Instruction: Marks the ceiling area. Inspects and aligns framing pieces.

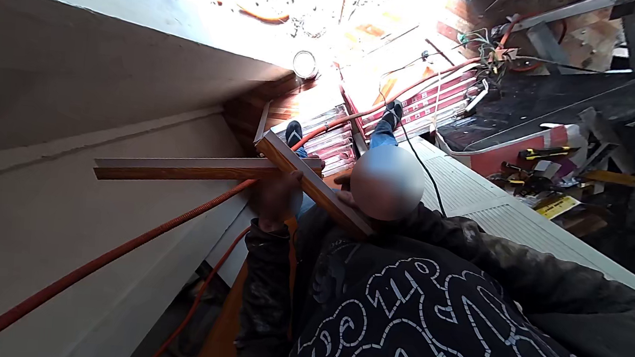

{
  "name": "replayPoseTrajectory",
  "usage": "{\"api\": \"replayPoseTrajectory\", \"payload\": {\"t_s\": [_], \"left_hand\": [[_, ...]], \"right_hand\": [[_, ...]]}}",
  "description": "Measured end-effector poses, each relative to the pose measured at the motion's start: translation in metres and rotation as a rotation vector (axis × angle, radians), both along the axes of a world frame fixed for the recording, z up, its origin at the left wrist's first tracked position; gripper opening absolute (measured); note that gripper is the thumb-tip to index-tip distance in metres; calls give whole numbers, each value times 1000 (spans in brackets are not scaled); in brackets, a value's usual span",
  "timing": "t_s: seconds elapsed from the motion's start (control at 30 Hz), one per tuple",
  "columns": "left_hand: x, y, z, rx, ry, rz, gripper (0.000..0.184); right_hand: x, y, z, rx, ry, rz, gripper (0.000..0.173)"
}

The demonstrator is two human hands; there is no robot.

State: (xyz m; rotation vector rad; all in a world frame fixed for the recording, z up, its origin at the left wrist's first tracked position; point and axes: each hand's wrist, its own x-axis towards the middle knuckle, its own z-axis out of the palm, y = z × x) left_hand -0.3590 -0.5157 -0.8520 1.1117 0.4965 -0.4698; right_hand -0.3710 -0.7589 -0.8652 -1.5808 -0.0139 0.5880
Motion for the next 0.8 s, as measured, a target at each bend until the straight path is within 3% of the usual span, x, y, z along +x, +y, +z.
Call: {"api": "replayPoseTrajectory", "payload": {"t_s": [0.07,0.2,0.43,0.57,0.8], "left_hand": [[0,1,-1,-6,-11,-7,34],[1,0,-3,-29,-21,-16,33],[3,-1,-1,-57,-15,-14,36],[2,-1,-2,-86,-28,-3,40],[3,-5,-1,-46,-18,1,31]], "right_hand": [[4,-5,-7,-58,-57,-157,26],[19,-14,-6,6,-147,-368,42],[22,-15,16,27,-346,-389,60],[16,-10,20,9,-491,-374,60],[11,-9,18,-23,-515,-387,69]]}}
